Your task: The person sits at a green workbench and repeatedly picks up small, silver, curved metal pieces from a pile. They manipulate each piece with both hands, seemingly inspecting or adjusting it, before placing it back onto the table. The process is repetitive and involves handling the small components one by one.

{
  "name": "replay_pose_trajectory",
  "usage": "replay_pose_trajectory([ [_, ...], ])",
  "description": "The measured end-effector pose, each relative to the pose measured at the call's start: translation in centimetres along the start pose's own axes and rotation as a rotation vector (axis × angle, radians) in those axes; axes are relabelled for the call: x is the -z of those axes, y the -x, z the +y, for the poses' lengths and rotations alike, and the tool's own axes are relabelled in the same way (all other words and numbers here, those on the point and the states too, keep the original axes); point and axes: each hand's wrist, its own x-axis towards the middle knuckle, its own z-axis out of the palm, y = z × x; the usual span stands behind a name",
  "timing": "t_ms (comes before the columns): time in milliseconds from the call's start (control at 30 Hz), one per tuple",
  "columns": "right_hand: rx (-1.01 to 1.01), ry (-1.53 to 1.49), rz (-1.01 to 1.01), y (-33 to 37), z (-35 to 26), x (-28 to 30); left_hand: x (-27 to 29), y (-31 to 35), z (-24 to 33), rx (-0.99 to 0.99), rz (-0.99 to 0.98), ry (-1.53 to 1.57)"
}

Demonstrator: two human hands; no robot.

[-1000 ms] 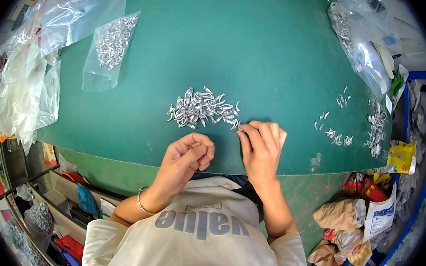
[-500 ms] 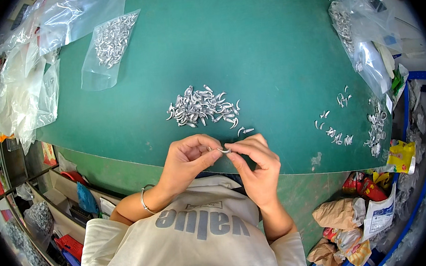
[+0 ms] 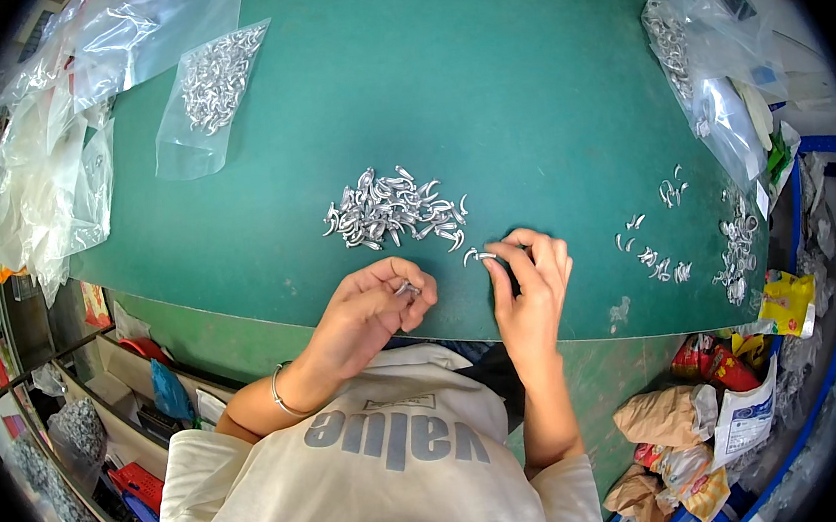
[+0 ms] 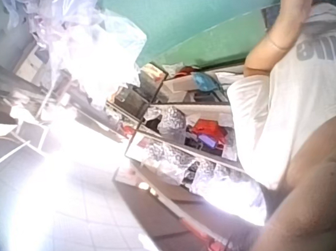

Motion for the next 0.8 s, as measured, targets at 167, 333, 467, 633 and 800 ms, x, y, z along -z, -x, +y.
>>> replay_pose_trajectory([
  [167,-0.013,-0.170,-0.018,0.4,-0.4,0.1,-0.2,0.3,-0.3,-0.064,0.123,-0.352],
  [333,-0.080,-0.477,-0.106,1.0,-2.5,1.1,-0.7,0.1,-1.0,-0.172,0.056,-0.312],
  [467,-0.095,-0.564,-0.092,1.4,-2.5,0.9,-0.8,0.2,-0.8,-0.120,0.095,-0.342],
  [633,-0.061,-0.605,-0.073,1.3,-2.7,0.9,-1.0,0.3,-0.3,-0.032,0.058,-0.354],
  [800,-0.104,-0.441,-0.008,1.0,-1.4,0.1,-0.4,0.1,-0.1,0.141,-0.037,0.072],
])
